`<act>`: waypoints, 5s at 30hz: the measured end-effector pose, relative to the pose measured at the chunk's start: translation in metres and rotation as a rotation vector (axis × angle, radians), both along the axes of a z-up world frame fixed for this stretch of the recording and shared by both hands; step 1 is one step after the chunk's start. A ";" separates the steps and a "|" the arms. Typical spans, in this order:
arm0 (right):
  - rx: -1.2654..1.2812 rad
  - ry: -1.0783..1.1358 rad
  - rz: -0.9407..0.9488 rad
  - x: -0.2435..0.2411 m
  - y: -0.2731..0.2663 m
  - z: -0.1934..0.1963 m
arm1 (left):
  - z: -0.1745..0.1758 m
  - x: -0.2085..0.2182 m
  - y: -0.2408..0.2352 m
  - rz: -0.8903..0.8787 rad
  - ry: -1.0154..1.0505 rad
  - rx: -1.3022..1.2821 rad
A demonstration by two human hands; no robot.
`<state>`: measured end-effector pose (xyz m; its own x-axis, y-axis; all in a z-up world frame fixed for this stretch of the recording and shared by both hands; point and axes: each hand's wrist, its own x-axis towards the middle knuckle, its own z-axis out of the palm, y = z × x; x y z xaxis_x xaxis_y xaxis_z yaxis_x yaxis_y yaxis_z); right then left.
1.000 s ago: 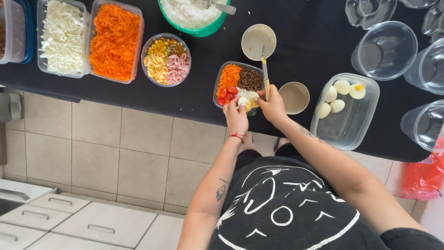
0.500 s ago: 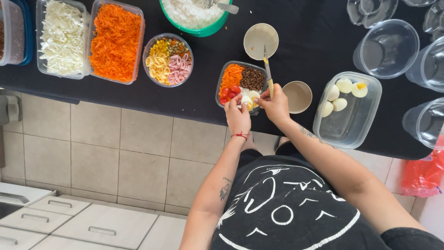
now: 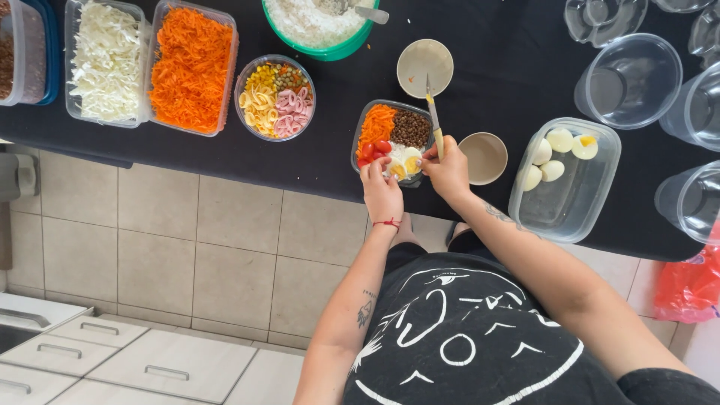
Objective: The person prepares food by slicing cheese and hard-boiled eggs, then placing them into containers with other ingredients like rice, carrots, and tomatoes. They also wash a plastic bag in the sink, store cheese in the refrigerator, and open the oven door.
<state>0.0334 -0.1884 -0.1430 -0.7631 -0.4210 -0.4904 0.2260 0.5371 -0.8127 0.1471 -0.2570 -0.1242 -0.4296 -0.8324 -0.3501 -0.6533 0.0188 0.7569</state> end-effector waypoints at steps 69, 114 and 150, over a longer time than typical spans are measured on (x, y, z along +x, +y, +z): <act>-0.040 0.363 0.032 -0.123 0.365 0.128 | -0.024 -0.173 0.229 -0.282 0.532 0.486; 0.087 1.260 0.449 -0.097 0.344 0.115 | 0.101 -0.163 0.248 -0.141 1.036 0.972; 0.298 1.144 0.544 -0.100 0.342 0.128 | 0.042 -0.174 0.257 0.031 1.027 1.131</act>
